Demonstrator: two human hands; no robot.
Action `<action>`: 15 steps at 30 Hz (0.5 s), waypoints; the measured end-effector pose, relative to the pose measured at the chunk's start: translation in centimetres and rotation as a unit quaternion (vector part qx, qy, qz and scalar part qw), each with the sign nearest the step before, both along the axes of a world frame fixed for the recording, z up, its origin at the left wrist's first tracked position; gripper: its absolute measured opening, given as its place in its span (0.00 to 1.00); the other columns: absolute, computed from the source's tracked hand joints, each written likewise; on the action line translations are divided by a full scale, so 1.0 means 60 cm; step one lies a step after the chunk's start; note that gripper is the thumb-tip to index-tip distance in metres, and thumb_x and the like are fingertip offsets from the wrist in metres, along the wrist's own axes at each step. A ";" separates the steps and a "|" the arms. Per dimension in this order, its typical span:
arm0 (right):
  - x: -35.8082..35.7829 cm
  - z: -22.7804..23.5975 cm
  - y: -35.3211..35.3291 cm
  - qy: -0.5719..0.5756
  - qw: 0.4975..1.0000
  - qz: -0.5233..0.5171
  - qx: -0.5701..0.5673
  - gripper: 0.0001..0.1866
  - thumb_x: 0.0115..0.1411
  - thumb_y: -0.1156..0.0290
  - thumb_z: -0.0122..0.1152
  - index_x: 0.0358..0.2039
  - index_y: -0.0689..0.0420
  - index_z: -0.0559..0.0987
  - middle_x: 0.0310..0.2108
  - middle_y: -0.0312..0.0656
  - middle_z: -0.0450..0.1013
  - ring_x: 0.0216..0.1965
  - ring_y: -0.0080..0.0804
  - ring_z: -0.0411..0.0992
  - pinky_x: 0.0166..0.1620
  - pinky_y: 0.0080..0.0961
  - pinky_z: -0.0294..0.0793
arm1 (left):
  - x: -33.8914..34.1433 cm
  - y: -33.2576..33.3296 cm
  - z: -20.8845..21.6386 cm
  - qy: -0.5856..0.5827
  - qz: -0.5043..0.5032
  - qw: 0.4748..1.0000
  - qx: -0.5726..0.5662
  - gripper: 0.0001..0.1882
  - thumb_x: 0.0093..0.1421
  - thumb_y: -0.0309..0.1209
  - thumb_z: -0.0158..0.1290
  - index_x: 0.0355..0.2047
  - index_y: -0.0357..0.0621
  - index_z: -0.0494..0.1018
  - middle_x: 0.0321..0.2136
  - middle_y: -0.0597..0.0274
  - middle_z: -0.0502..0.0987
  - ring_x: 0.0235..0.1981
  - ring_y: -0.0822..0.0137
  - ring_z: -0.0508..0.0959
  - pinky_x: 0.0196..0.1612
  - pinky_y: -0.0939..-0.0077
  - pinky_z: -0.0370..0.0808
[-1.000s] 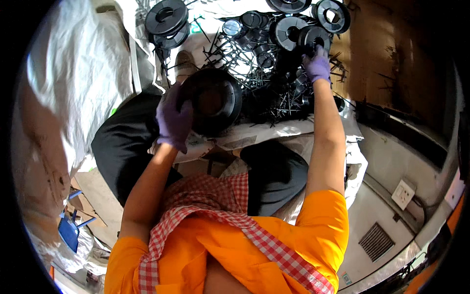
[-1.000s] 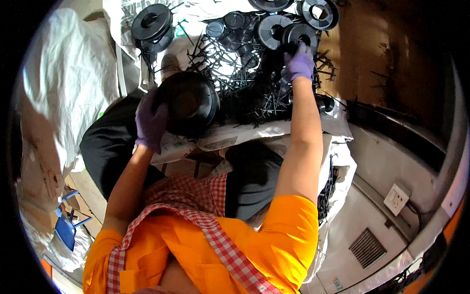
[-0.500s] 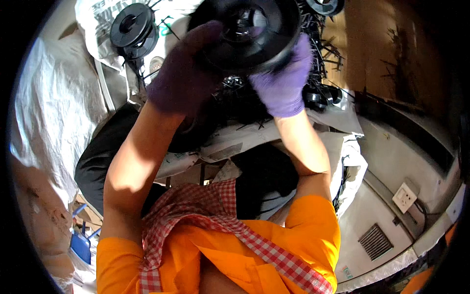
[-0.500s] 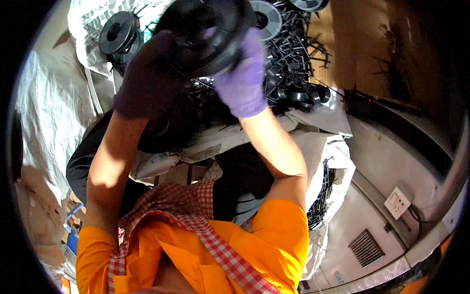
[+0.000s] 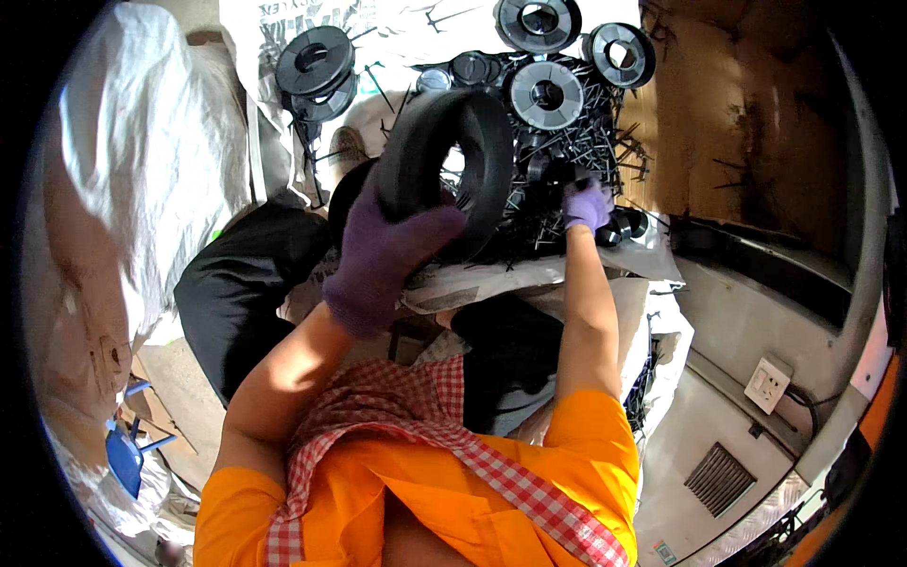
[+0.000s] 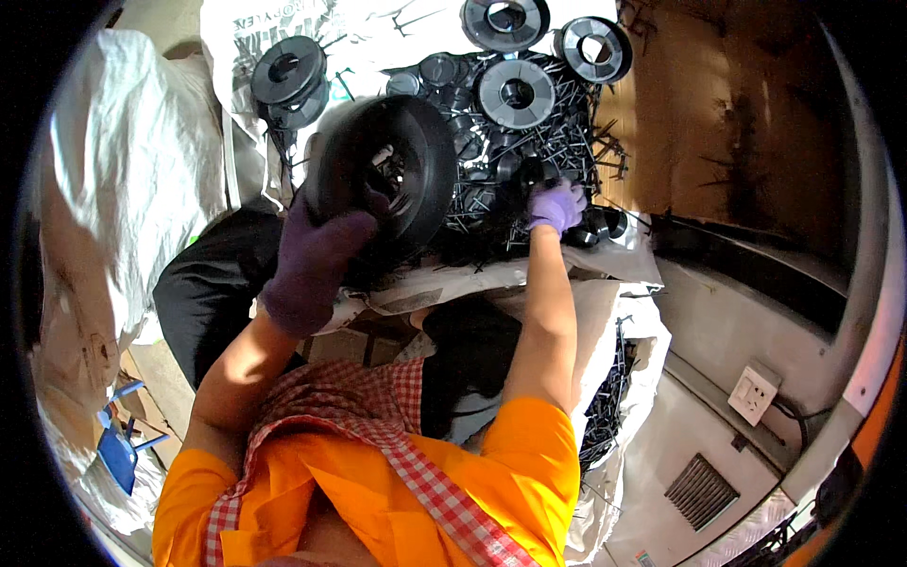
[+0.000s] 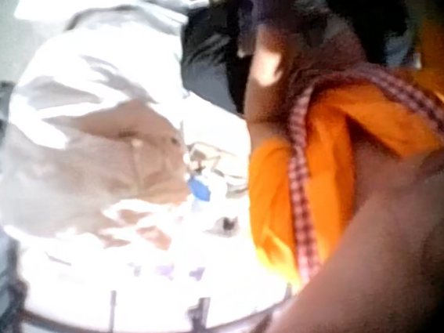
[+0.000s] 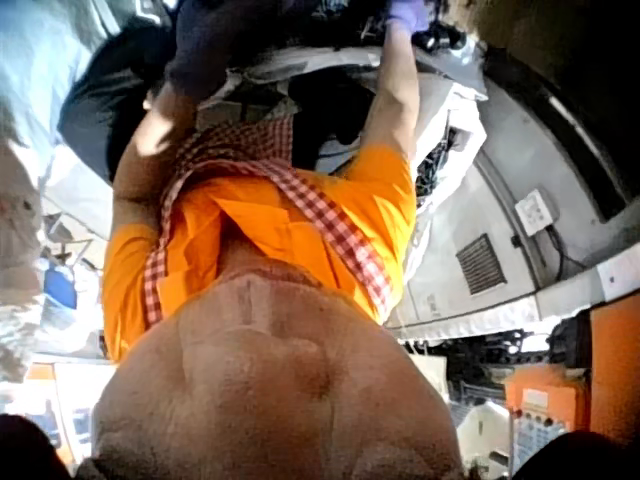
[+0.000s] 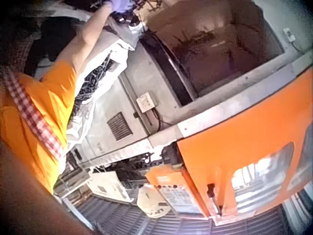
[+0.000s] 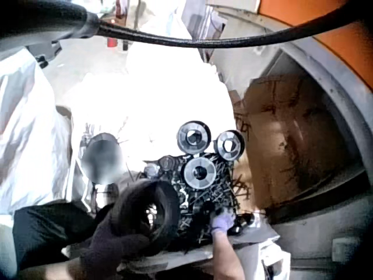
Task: The person picks up plastic rings and other small components from a large white bag, stacks the rings together, and places them into another large white bag.
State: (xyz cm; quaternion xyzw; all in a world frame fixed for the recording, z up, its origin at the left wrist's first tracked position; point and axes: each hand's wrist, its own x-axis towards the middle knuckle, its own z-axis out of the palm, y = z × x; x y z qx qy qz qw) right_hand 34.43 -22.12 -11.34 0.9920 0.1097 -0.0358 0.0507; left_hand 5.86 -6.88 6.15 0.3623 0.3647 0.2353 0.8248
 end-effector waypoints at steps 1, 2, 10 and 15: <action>0.031 -0.002 -0.021 -0.023 0.986 0.084 0.140 0.26 0.53 0.61 0.59 0.53 0.56 0.71 0.52 0.51 0.68 0.52 0.47 0.67 0.55 0.37 0.67 | 0.000 -0.008 0.010 0.028 -0.017 0.999 0.038 0.31 0.46 0.26 0.64 0.51 0.38 0.66 0.38 0.63 0.76 0.36 0.73 0.76 0.41 0.77 0.74; 0.060 0.001 -0.050 -0.049 0.948 0.162 0.269 0.25 0.54 0.67 0.57 0.53 0.60 0.70 0.53 0.53 0.67 0.53 0.49 0.66 0.55 0.37 0.66 | 0.004 -0.020 0.020 0.053 -0.041 0.995 0.072 0.33 0.44 0.25 0.65 0.52 0.38 0.66 0.38 0.64 0.76 0.36 0.74 0.76 0.40 0.78 0.74; -0.304 0.288 0.094 0.016 0.718 0.424 0.551 0.12 0.57 0.77 0.47 0.40 0.58 0.75 0.36 0.50 0.72 0.42 0.48 0.71 0.47 0.35 0.69 | -0.039 -0.064 0.080 -0.102 -0.049 0.991 0.070 0.35 0.46 0.18 0.60 0.56 0.40 0.63 0.40 0.65 0.75 0.39 0.76 0.75 0.44 0.78 0.73; -0.382 0.355 0.056 0.284 0.773 0.291 0.487 0.19 0.61 0.63 0.51 0.50 0.59 0.72 0.40 0.51 0.73 0.43 0.45 0.72 0.48 0.32 0.69 | -0.109 -0.085 0.074 -0.049 0.006 0.964 0.262 0.35 0.46 0.25 0.62 0.55 0.40 0.62 0.40 0.60 0.76 0.41 0.73 0.76 0.45 0.77 0.73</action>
